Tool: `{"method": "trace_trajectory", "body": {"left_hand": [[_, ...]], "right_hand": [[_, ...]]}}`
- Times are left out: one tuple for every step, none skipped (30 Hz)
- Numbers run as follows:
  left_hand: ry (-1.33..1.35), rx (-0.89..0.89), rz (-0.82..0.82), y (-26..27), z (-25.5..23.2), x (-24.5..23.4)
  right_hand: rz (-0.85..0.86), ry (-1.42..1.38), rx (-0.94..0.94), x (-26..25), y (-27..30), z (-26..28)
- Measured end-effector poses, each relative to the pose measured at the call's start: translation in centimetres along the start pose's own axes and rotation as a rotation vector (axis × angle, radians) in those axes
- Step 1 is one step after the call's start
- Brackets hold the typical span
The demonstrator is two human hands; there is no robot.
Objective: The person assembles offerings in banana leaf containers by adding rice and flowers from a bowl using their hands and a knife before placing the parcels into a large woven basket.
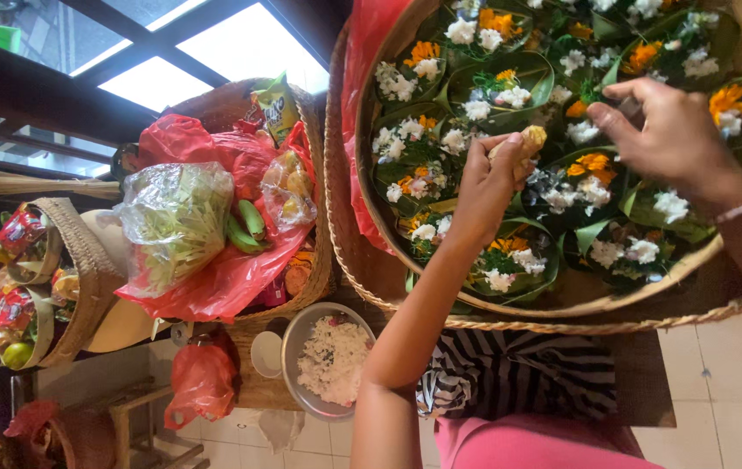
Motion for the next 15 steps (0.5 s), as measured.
{"method": "trace_trajectory", "body": {"left_hand": [[0.028, 0.014, -0.014, 0.2, -0.1, 0.0], [0.056, 0.028, -0.027, 0.2, -0.3, 0.0], [0.079, 0.035, -0.042, 0.3, -0.4, 0.0], [0.102, 0.042, -0.057, 0.3, -0.5, 0.1], [0.125, 0.051, -0.07, 0.3, -0.7, 0.2], [0.121, 0.054, -0.09, 0.4, -0.8, 0.1], [0.118, 0.056, -0.108, 0.5, -0.9, 0.1], [0.116, 0.059, -0.125, 0.6, -1.0, 0.0], [0.115, 0.073, -0.128, 0.8, -1.2, 0.0], [0.113, 0.088, -0.13, 0.9, -1.4, -0.1], [0.111, 0.104, -0.133, 1.0, -1.6, -0.2], [0.089, 0.101, -0.149, 1.2, -1.8, -0.3], [0.067, 0.099, -0.164, 1.3, -2.1, -0.3], [0.045, 0.097, -0.178, 1.5, -2.4, -0.2], [0.012, 0.118, -0.203, 1.8, -2.8, -0.3]], "right_hand": [[0.002, -0.092, -0.069, 0.2, 0.2, 0.9], [0.049, -0.225, -0.02, 0.6, 0.6, 1.3], [0.098, -0.358, 0.034, 1.2, 1.6, 1.9], [0.148, -0.49, 0.089, 1.9, 2.7, 2.8], [0.15, -0.475, 0.072, 2.1, 3.5, 3.9], [0.152, -0.46, 0.056, 2.5, 4.3, 5.0], [0.152, -0.443, 0.041, 2.6, 4.9, 5.9], [0.153, -0.467, 0.002, 2.7, 5.2, 6.8], [0.155, -0.49, -0.033, 2.9, 5.4, 7.4], [0.157, -0.513, -0.069, 3.1, 5.6, 7.9], [0.147, -0.481, -0.071, 3.2, 5.8, 8.0], [0.138, -0.449, -0.073, 3.3, 6.0, 8.1], [0.127, -0.417, -0.075, 3.5, 6.1, 8.2], [0.103, -0.379, -0.084, 3.6, 6.2, 8.3], [0.079, -0.34, -0.093, 3.7, 6.2, 8.5]]}}
Point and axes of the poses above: each hand's wrist, its own y-axis away from the middle knuckle, its own x-axis out of the palm, z = x × y, the point moved 6 cm from there along -y, towards the middle knuckle, and after that the axes turned 9 degrees about -y, right-handed, at the moved point
